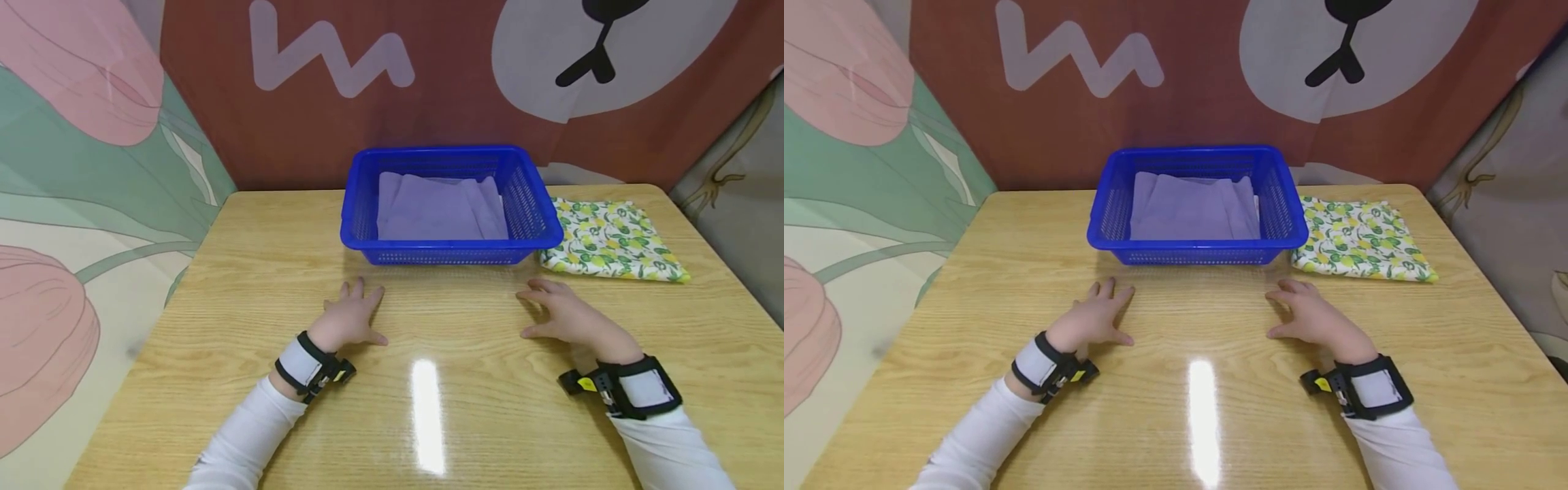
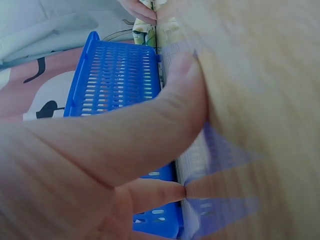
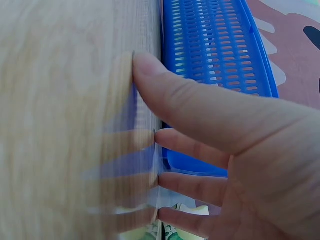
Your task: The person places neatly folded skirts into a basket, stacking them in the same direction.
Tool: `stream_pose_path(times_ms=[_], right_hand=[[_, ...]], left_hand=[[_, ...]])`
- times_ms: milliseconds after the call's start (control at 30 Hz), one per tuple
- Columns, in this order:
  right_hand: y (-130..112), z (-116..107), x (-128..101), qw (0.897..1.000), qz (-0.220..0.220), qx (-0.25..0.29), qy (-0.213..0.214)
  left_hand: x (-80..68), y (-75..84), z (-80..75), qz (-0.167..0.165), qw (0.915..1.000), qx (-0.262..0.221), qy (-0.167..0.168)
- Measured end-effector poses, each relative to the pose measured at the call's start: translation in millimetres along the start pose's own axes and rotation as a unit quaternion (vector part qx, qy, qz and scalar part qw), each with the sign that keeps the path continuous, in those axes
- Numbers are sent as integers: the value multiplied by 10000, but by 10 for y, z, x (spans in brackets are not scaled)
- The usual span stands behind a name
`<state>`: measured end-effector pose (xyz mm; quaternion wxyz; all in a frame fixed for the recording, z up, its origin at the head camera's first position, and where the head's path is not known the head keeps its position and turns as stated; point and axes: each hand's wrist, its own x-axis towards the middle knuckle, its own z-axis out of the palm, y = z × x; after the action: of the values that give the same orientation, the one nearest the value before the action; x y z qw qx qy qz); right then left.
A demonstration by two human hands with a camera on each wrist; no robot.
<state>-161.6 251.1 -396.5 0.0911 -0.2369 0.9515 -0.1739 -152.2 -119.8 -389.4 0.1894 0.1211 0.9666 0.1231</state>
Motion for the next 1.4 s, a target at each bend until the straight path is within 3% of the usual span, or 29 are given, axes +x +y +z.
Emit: stream_pose_path(times_ms=[433,600,700,833,1033,1233,1400], right_hand=[[-7,-24,26,10000,-25,24,41],[71,-198,15,9977,325,577,141],[173,-363,20,9941,701,759,324],[347,-561,59,9906,1198,587,302],[691,-686,124,9815,1819,414,433],[1072,-608,158,9768,2090,382,259],[1210,-578,220,9813,1888,382,46]], left_hand=[[6,6,-8,65,10000,-12,31],[6,17,-20,152,9999,-27,30],[12,22,-29,152,9999,-47,16],[7,13,-31,74,10000,-62,-22],[-3,-2,-28,23,10000,-27,5],[-17,2,-22,82,10000,-35,36],[-24,5,-7,56,10000,-50,58]])
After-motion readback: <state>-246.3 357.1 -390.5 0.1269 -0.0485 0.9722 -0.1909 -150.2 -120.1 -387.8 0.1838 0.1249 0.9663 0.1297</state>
